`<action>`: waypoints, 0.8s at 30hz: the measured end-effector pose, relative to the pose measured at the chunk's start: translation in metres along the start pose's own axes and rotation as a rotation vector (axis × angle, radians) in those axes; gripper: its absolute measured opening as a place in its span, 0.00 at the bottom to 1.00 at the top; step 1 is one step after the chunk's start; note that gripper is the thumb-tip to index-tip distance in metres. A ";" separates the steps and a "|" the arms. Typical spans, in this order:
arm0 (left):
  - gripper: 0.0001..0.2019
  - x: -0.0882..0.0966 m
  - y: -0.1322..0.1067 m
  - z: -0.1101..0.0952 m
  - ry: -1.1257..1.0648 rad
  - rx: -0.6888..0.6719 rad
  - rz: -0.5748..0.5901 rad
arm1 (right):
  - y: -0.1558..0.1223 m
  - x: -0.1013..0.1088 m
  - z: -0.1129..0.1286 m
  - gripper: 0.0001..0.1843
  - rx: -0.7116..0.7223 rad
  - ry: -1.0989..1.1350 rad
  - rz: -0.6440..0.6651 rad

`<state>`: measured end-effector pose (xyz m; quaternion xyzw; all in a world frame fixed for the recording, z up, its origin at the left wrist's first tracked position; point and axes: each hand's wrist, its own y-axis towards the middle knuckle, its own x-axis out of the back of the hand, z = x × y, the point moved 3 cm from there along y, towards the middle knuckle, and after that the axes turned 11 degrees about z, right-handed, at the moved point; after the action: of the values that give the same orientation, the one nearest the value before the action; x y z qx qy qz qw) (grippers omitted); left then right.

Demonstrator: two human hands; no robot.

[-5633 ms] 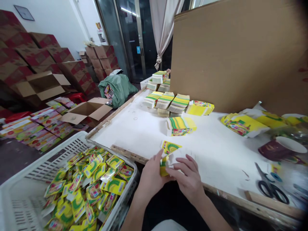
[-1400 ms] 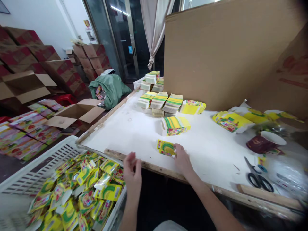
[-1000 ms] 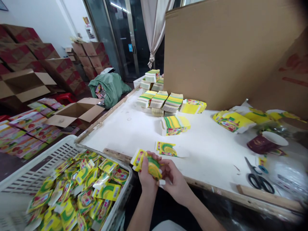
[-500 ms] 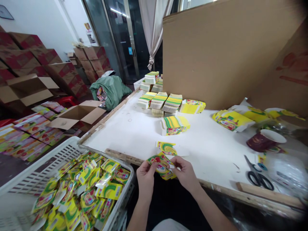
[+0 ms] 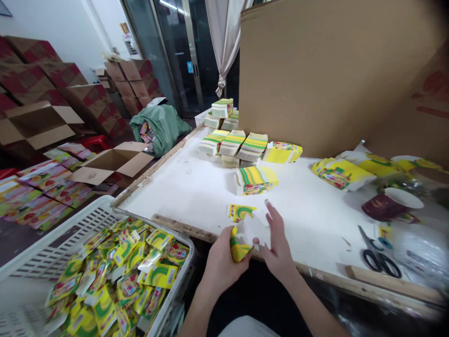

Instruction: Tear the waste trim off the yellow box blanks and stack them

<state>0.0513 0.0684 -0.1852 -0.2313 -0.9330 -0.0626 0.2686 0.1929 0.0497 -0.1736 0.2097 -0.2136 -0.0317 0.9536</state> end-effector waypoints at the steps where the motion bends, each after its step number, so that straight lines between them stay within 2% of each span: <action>1: 0.29 -0.003 0.000 0.000 -0.006 -0.011 -0.001 | 0.000 -0.004 -0.004 0.34 -0.104 0.157 0.028; 3: 0.32 -0.008 -0.002 -0.003 0.020 -0.060 0.010 | 0.001 -0.014 -0.009 0.26 -0.279 0.472 0.167; 5: 0.32 -0.010 -0.003 -0.007 0.081 -0.126 0.024 | 0.001 -0.023 -0.010 0.21 -0.391 0.699 0.288; 8: 0.29 -0.008 -0.005 -0.009 0.152 -0.169 0.045 | -0.001 -0.028 -0.011 0.21 -0.441 0.793 0.331; 13: 0.23 -0.004 -0.007 -0.009 0.222 -0.140 0.091 | -0.008 -0.026 -0.013 0.25 -0.423 0.630 0.288; 16: 0.22 -0.008 -0.004 -0.002 0.215 -0.148 0.097 | -0.012 -0.025 -0.002 0.32 -0.276 0.346 0.357; 18: 0.26 -0.012 -0.002 0.002 0.206 -0.210 0.065 | -0.013 -0.025 0.007 0.35 -0.148 0.167 0.442; 20: 0.33 -0.012 0.000 0.007 0.182 -0.240 -0.020 | -0.013 -0.024 0.008 0.32 -0.071 0.061 0.468; 22: 0.38 -0.006 0.000 0.010 0.146 -0.167 -0.170 | -0.009 -0.020 0.001 0.28 -0.084 0.025 0.360; 24: 0.36 0.002 -0.001 0.013 0.059 -0.068 -0.273 | -0.005 -0.014 -0.010 0.25 -0.141 0.033 0.181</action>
<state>0.0438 0.0715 -0.1950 -0.1092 -0.9448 -0.1367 0.2771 0.1846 0.0507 -0.1891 0.1222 -0.2129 0.0430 0.9684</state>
